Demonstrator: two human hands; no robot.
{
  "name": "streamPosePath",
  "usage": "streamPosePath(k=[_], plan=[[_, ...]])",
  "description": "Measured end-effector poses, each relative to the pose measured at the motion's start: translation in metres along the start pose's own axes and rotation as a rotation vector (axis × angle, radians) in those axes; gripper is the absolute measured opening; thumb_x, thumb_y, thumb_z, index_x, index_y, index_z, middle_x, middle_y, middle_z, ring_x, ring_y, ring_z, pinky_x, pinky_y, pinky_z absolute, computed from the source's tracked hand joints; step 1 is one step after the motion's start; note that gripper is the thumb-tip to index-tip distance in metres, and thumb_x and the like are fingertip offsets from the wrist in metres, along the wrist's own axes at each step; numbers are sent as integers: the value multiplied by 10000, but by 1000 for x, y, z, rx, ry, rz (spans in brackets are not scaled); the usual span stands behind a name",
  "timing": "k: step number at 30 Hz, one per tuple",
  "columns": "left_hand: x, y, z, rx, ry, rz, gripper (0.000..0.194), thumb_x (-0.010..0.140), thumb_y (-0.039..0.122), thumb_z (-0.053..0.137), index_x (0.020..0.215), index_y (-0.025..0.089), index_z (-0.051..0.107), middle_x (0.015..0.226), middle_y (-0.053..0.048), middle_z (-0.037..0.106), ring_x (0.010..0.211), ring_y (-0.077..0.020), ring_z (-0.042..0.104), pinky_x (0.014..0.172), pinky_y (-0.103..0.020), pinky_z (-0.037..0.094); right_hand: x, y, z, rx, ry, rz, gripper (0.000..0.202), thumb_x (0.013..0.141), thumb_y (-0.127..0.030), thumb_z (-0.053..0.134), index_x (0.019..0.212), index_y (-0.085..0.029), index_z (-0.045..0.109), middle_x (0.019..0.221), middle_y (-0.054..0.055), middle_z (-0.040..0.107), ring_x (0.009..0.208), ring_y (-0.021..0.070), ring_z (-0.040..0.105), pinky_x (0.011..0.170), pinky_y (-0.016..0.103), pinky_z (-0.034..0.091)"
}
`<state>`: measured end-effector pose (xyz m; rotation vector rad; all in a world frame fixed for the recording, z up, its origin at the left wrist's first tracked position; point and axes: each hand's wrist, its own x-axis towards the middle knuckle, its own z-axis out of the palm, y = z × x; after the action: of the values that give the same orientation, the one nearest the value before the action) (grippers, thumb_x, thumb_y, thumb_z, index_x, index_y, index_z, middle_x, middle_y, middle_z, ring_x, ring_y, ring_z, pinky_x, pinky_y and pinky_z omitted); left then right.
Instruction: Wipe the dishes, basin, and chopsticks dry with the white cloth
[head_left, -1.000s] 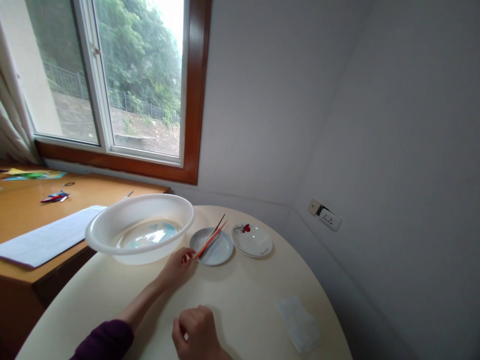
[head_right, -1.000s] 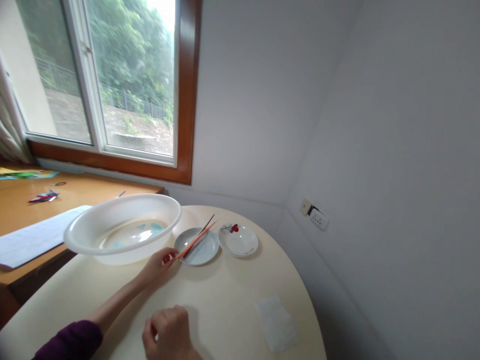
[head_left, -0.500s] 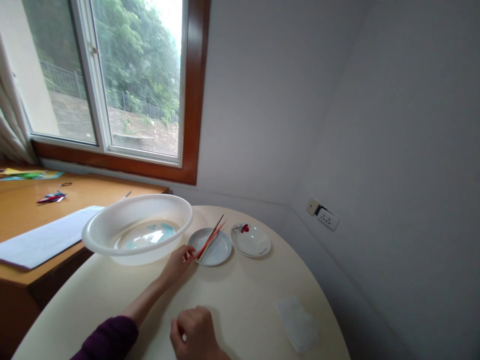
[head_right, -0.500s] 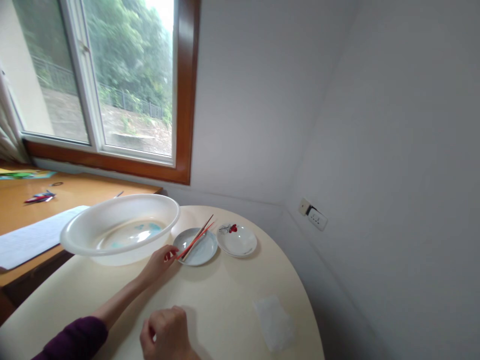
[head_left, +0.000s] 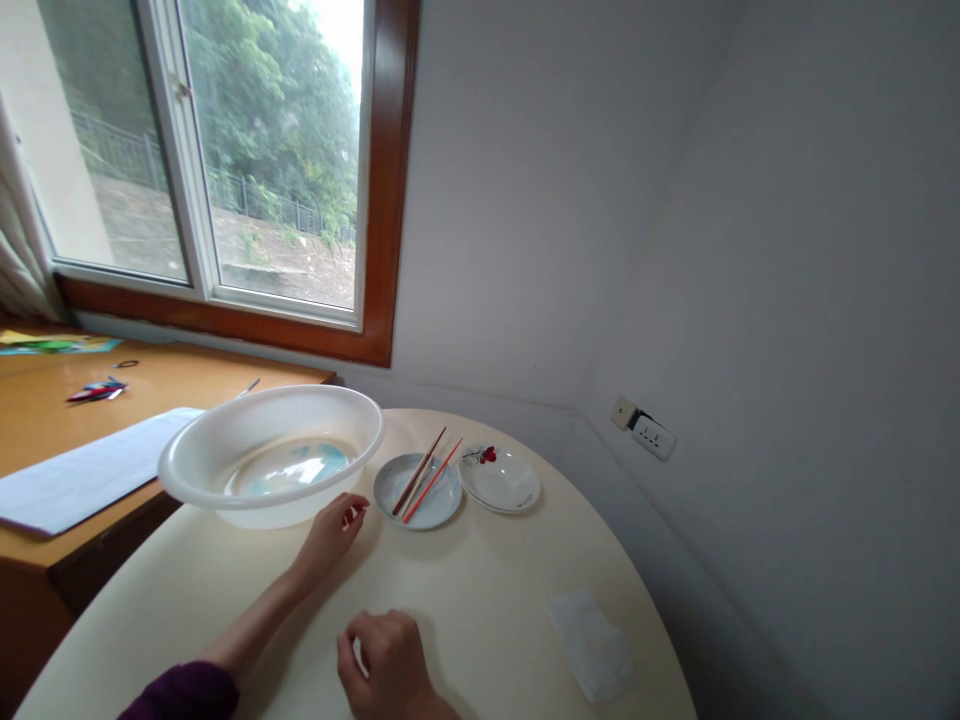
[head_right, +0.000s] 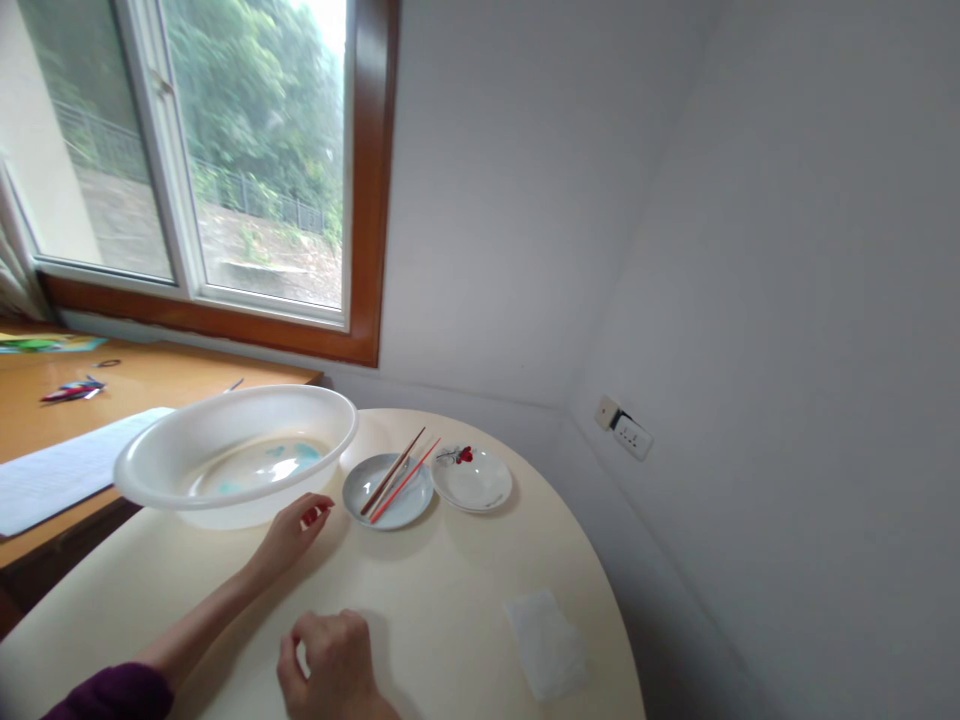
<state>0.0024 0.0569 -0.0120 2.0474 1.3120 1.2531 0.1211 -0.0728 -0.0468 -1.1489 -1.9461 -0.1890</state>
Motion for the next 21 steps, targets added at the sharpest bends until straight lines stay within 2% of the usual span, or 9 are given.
streamPosePath(k=[4,10,15,21], plan=[[-14,-6,-9,-15,4,-100,246,731,366,433,774,192,601,674,-22,629,551,-154,526,574,-299,449,1,-2,-4,11,-46,25,97,714,-132,427,722,-221,466,497,-60,503,439,118,484,524,254,269],[-32,-4,-12,-125,-37,-240,243,682,380,478,714,180,612,664,-34,671,646,-199,594,636,-316,459,0,-2,-6,52,-81,81,139,660,-111,433,723,-224,484,508,-60,496,468,119,479,531,247,271],[-36,-4,-11,-109,-103,-205,236,686,354,454,702,177,610,674,-38,667,656,-202,594,653,-324,456,0,-1,-6,69,-82,98,179,643,-104,430,748,-227,505,518,-58,509,485,124,495,536,242,280],[-37,-9,-10,-50,-167,-173,219,696,293,418,722,177,602,691,-36,651,668,-193,581,663,-315,448,2,-2,-11,73,-121,103,166,679,-111,429,766,-224,514,510,-58,500,488,124,500,536,238,290]])
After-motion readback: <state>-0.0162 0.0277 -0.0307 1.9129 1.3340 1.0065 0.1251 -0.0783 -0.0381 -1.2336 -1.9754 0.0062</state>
